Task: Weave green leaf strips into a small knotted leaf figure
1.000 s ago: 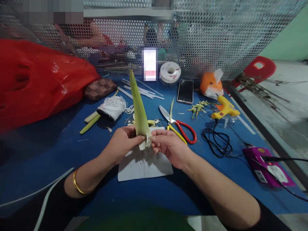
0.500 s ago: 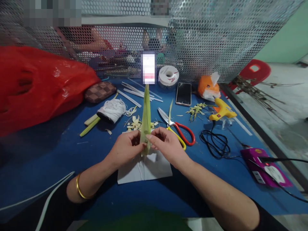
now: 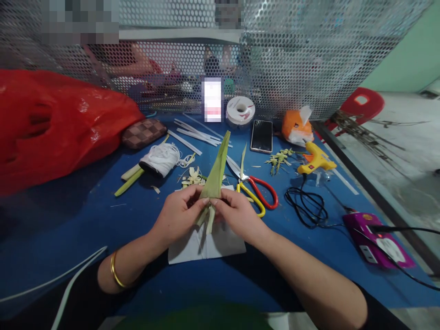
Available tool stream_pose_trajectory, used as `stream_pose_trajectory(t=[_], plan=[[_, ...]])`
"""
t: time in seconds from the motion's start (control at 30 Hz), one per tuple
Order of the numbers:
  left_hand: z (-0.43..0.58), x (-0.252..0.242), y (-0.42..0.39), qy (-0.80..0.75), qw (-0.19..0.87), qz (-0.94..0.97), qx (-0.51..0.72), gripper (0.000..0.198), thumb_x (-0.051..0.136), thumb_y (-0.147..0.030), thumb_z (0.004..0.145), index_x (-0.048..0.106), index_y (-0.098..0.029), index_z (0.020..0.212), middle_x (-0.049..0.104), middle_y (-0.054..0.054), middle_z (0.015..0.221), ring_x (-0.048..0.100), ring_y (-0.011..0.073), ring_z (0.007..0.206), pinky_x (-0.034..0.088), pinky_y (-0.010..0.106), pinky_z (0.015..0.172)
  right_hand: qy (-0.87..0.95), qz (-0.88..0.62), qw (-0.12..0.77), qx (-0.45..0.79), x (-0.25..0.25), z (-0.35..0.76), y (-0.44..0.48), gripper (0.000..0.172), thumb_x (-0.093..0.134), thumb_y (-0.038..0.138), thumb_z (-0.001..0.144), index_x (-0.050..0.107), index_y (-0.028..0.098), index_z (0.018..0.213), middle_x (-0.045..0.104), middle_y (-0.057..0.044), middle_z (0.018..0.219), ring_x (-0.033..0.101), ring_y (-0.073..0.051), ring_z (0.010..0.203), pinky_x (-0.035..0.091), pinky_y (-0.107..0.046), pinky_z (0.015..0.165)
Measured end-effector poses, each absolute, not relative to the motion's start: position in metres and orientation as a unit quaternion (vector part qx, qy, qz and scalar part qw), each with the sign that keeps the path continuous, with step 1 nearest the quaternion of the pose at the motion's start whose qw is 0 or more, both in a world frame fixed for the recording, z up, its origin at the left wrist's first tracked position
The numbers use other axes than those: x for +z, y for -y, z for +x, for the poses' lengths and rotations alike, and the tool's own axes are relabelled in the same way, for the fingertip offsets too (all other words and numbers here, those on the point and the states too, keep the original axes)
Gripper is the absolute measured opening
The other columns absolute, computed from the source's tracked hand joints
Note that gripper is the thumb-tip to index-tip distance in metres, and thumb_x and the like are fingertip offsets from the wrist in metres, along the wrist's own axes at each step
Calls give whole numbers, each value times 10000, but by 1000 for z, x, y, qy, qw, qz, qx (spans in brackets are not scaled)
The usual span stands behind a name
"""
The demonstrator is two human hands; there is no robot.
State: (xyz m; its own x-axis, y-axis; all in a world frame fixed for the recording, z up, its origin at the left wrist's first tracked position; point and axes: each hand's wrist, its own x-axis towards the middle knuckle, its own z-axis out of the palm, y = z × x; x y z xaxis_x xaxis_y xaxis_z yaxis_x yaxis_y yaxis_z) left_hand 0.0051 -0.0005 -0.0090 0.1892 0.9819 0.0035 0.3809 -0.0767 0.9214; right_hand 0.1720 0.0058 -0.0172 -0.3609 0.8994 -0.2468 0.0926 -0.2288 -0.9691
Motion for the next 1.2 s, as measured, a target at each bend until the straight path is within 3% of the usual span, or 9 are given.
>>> stream_pose_trajectory(t=[0.23, 0.43, 0.67, 0.8, 0.9, 1.0, 1.2], plan=[[1, -14, -4, -563, 411, 625, 351, 152, 522, -144, 786, 663, -200, 798, 645, -30, 687, 529, 124, 604, 384, 253, 581, 427, -401, 292, 756, 2, 179, 2, 355, 762, 456, 768, 595, 172, 638, 574, 25, 543, 517, -90, 483, 424, -231, 514], [0, -16, -6, -561, 431, 599, 376, 86, 556, -197, 775, 637, -194, 746, 587, -38, 648, 501, 122, 586, 358, 237, 544, 402, -342, 268, 806, 16, 182, 12, 349, 766, 436, 780, 596, 160, 649, 577, 20, 539, 522, -86, 466, 429, -221, 511], [-2, -21, -8, -552, 464, 572, 391, 147, 605, -157, 717, 680, -204, 834, 619, -36, 667, 518, 124, 594, 382, 227, 546, 422, -315, 239, 815, 12, 179, 23, 292, 732, 393, 812, 599, 165, 688, 563, 28, 571, 551, -91, 476, 435, -204, 483], [0, -18, -8, -535, 470, 593, 376, 95, 594, -185, 728, 679, -189, 772, 646, -10, 696, 549, 136, 618, 412, 250, 567, 426, -333, 260, 800, 12, 179, 20, 276, 754, 374, 790, 613, 164, 679, 553, 33, 571, 530, -86, 481, 468, -211, 493], [3, -12, -7, -481, 542, 576, 378, 84, 631, -206, 721, 684, -184, 782, 680, 6, 745, 613, 156, 713, 478, 284, 675, 414, -363, 294, 781, 13, 181, 14, 290, 759, 387, 773, 616, 169, 646, 534, 40, 533, 501, -85, 453, 458, -215, 473], [5, -8, -5, -435, 618, 505, 417, 185, 678, -248, 728, 699, -183, 899, 719, 30, 852, 653, 167, 819, 506, 321, 803, 389, -362, 274, 801, 11, 183, 10, 297, 750, 396, 761, 601, 175, 631, 543, 38, 517, 495, -81, 424, 438, -217, 464], [4, -1, -5, -427, 641, 474, 427, 114, 679, -260, 735, 688, -176, 812, 699, 26, 798, 618, 143, 728, 502, 298, 731, 438, -387, 268, 766, 3, 182, 7, 227, 703, 374, 755, 613, 177, 690, 517, 39, 561, 498, -94, 464, 449, -238, 487]])
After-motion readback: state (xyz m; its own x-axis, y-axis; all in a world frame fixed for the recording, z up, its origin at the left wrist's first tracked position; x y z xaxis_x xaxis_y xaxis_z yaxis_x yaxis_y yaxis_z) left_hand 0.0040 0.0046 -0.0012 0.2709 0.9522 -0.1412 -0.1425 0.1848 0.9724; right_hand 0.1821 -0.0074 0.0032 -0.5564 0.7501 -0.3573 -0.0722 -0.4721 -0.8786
